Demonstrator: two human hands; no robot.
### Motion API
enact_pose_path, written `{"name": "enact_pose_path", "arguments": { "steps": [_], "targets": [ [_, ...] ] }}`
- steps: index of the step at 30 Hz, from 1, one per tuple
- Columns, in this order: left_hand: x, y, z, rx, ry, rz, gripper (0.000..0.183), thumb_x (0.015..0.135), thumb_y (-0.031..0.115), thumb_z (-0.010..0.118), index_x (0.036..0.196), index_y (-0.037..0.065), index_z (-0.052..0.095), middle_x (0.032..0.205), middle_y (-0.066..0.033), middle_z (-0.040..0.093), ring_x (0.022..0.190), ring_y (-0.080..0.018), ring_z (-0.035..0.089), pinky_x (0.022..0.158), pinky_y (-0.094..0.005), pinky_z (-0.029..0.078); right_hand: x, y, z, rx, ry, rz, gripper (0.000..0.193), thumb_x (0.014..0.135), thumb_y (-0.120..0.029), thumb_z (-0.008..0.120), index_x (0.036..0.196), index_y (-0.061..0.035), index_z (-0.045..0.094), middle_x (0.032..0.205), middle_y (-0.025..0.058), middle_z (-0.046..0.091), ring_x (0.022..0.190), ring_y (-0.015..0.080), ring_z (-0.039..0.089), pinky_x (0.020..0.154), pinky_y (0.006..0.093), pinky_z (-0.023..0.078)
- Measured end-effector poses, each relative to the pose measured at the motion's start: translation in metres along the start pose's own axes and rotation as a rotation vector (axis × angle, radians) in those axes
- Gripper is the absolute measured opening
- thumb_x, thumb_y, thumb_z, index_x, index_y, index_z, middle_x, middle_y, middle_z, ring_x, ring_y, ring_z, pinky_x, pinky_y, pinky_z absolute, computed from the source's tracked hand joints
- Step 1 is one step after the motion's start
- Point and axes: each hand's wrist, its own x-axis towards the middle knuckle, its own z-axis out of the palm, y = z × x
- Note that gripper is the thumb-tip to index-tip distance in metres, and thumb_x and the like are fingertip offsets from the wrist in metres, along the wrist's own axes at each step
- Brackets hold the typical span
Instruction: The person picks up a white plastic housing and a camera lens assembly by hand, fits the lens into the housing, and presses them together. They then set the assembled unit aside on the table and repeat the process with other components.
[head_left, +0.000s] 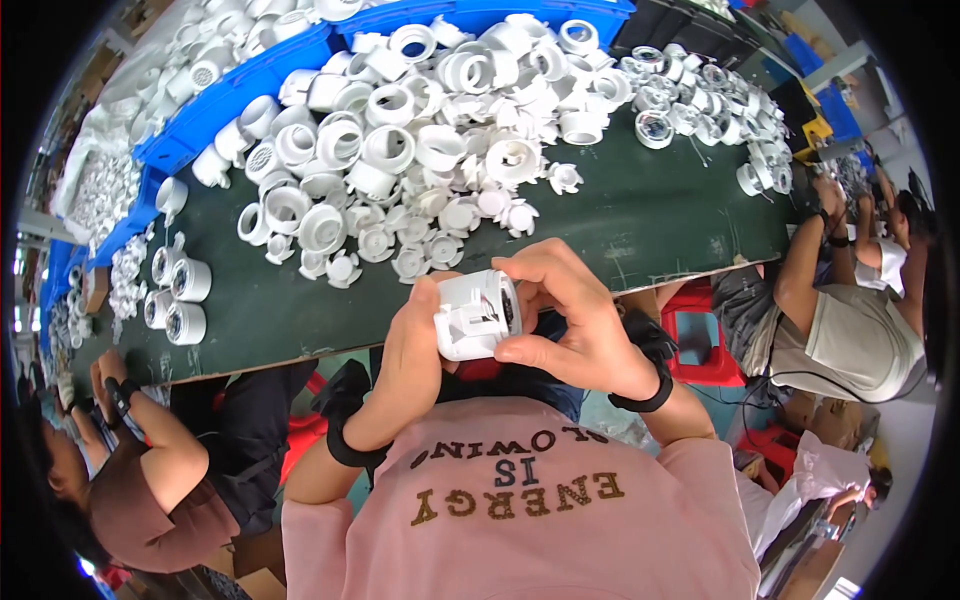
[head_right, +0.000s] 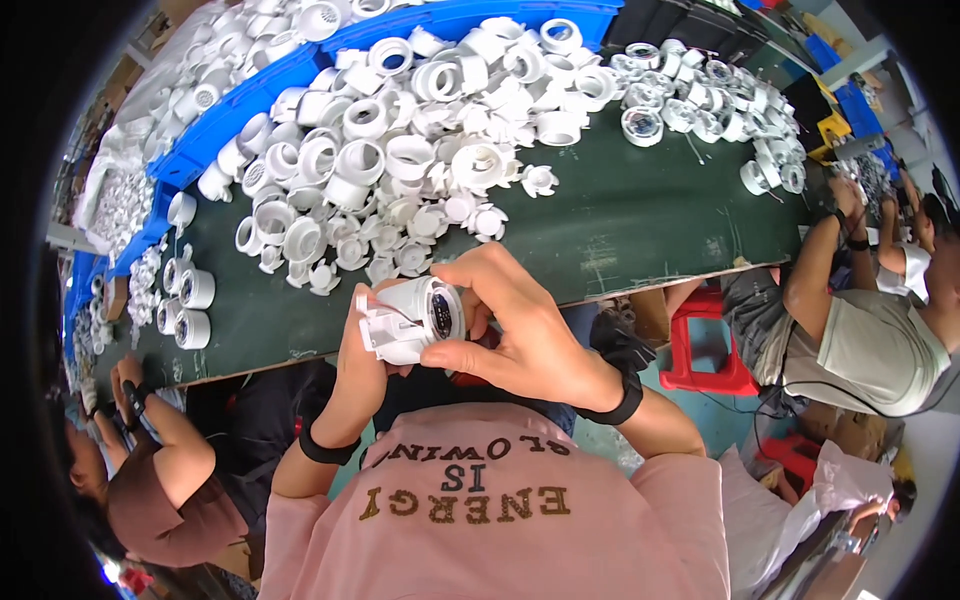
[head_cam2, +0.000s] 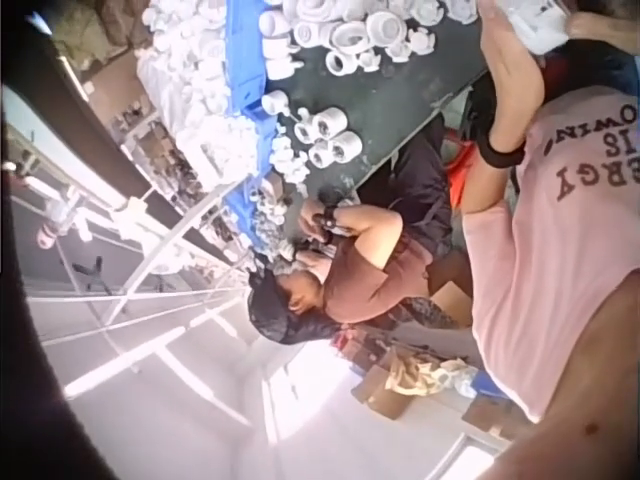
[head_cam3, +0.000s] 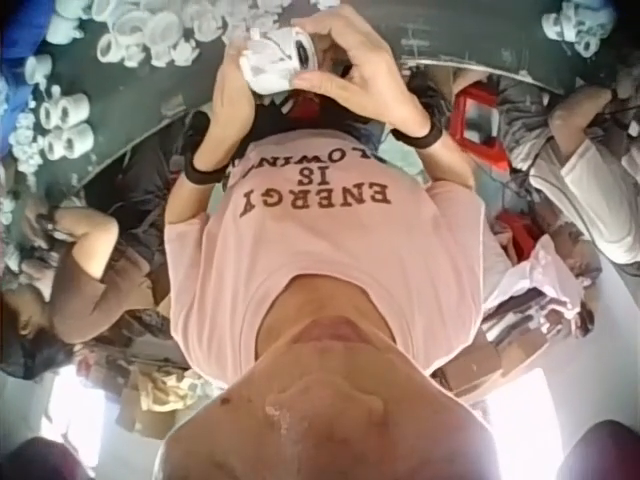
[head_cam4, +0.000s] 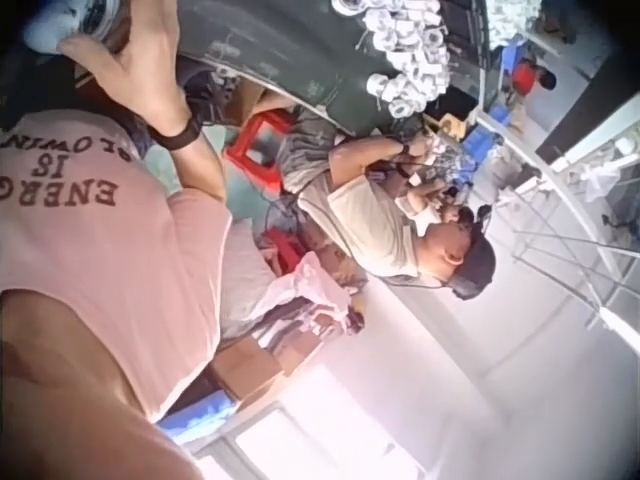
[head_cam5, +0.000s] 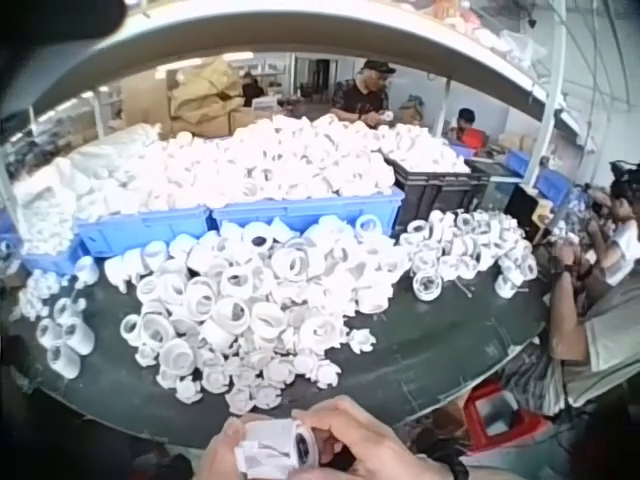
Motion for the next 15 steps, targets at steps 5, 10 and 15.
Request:
{"name": "enact_pose_path", "arguments": {
  "steps": [5, 10, 15],
  "targets": [
    [0.006, -0.003, 0.010, 0.043, 0.069, 0.114, 0.061, 0.100, 0.050, 0.018, 0.112, 0.002, 0.055, 0.077, -0.0015, 0.059, 0.061, -0.0064, 0.050, 0.050, -0.0215, 0.037, 0.000, -0.006, -0.003, 0.045, 0.041, 0.049, 0.056, 0.079, -0.019, 0.077, 0.123, 0.0045, 0.050, 0.099, 0.0096, 0.047, 0.075, 0.0122, 0.054, 0.061, 0.0239, 0.049],
    [0.012, -0.003, 0.009, 0.092, 0.039, 0.158, 0.056, 0.101, 0.044, 0.019, 0.115, 0.001, 0.053, 0.086, -0.0044, 0.061, 0.070, -0.0100, 0.056, 0.056, -0.0232, 0.042, -0.004, -0.007, -0.005, -0.030, 0.057, 0.028, 0.054, 0.079, -0.015, 0.077, 0.121, 0.0057, 0.050, 0.098, 0.0095, 0.047, 0.072, 0.0120, 0.054, 0.060, 0.0240, 0.049],
    [0.009, 0.001, 0.004, -0.176, -0.029, 0.203, 0.060, 0.098, 0.042, 0.036, 0.140, 0.001, 0.027, 0.127, -0.0106, 0.046, 0.100, -0.0172, 0.056, 0.077, -0.0297, 0.048, -0.001, 0.000, -0.001, -0.052, 0.177, 0.069, 0.058, 0.074, -0.012, 0.080, 0.121, 0.0032, 0.050, 0.101, 0.0112, 0.049, 0.073, 0.0139, 0.056, 0.061, 0.0257, 0.050]
  ]
}}
